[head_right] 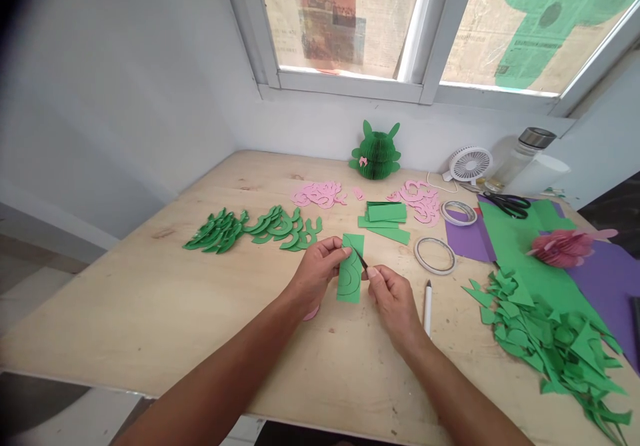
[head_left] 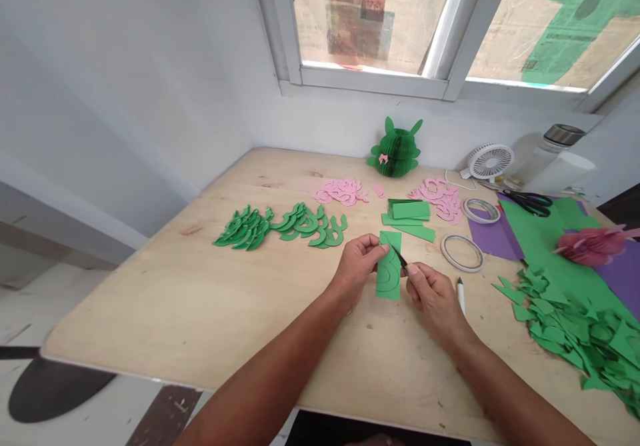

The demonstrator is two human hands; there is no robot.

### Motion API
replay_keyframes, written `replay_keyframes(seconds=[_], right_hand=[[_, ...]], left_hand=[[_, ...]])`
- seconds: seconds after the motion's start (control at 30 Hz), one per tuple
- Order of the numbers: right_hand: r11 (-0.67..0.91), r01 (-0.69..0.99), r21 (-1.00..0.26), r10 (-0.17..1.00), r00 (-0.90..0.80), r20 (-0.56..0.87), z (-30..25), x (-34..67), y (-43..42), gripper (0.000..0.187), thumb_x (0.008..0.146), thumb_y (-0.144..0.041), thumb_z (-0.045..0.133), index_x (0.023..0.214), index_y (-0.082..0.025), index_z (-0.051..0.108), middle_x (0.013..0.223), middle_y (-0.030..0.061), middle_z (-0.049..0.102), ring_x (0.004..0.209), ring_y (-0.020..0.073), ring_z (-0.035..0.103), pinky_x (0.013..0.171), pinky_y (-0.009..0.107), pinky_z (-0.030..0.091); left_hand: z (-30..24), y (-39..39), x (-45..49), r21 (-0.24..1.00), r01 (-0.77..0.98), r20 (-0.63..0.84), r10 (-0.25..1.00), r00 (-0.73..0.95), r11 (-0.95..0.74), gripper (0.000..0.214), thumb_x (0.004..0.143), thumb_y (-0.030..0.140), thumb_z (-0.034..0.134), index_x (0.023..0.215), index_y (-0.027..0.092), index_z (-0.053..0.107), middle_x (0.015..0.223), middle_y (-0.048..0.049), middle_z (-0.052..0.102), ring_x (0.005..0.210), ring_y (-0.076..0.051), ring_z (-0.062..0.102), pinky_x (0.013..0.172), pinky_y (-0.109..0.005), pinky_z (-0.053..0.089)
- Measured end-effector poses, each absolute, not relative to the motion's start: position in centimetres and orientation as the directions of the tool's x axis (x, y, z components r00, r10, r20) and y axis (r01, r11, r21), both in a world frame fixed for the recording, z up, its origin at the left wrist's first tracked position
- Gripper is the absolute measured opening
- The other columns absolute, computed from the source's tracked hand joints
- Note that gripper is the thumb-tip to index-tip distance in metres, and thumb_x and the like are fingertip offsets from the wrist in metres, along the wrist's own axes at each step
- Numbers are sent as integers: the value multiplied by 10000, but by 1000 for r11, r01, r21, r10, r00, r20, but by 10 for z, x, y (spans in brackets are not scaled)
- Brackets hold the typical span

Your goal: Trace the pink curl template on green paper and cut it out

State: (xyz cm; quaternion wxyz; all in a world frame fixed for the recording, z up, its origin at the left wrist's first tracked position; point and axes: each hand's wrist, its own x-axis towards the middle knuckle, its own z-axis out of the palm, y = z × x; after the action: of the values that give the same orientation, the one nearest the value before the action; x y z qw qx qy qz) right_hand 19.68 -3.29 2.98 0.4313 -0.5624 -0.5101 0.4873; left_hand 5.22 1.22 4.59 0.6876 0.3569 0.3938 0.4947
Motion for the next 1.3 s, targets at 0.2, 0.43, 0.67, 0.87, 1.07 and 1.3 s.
replay_keyframes(seconds=[0.2, 0.43, 0.67, 0.87, 1.07, 1.3], right_hand=[[-107, 175, -979, 994, 14, -107, 30, 197, -34, 421, 841, -556, 484, 824, -157, 616, 520, -65, 314, 461, 89, 246, 435, 236, 181], [-119, 141, -983, 993, 7, -119, 29, 196, -32, 422, 827, -565, 490, 812, -164, 619, 516, -63, 315, 455, 94, 246, 428, 236, 166], [-112, 164, -980, 994, 0, -114, 29, 198, -33, 413, 843, -547, 485, 834, -155, 614, 523, -60, 325, 466, 92, 258, 441, 240, 172], [-111, 173, -979, 994, -3, -113, 29, 198, -33, 410, 851, -542, 477, 844, -154, 610, 536, -58, 323, 473, 94, 260, 442, 242, 177], [-99, 190, -977, 995, 2, -100, 30, 197, -33, 416, 851, -543, 472, 846, -150, 608, 531, -61, 312, 473, 94, 256, 440, 237, 186], [-100, 189, -977, 995, 7, -101, 30, 197, -34, 418, 853, -530, 475, 843, -135, 610, 537, -63, 285, 475, 84, 232, 434, 231, 176]], left_hand=[[48, 11, 52, 865, -422, -196, 956, 217, 273, 290, 604, 358, 728, 621, 172, 506, 612, 5, 600, 532, -114, 556, 550, -242, 477], [47, 11, 52, 874, -408, -191, 959, 208, 263, 253, 602, 322, 715, 611, 170, 512, 587, 14, 585, 517, -106, 537, 546, -233, 464], [46, 10, 51, 878, -400, -180, 957, 229, 261, 248, 628, 302, 710, 606, 166, 504, 586, 20, 577, 520, -93, 524, 548, -215, 442], [45, 11, 51, 879, -386, -195, 950, 246, 280, 235, 635, 306, 705, 628, 169, 514, 604, 15, 577, 553, -109, 547, 598, -243, 467], [47, 10, 51, 878, -395, -182, 951, 250, 271, 244, 628, 307, 705, 622, 167, 505, 597, 11, 594, 537, -108, 543, 593, -248, 479], [44, 11, 51, 870, -406, -193, 951, 242, 281, 249, 623, 317, 714, 633, 168, 514, 618, 13, 592, 558, -110, 559, 615, -252, 482]])
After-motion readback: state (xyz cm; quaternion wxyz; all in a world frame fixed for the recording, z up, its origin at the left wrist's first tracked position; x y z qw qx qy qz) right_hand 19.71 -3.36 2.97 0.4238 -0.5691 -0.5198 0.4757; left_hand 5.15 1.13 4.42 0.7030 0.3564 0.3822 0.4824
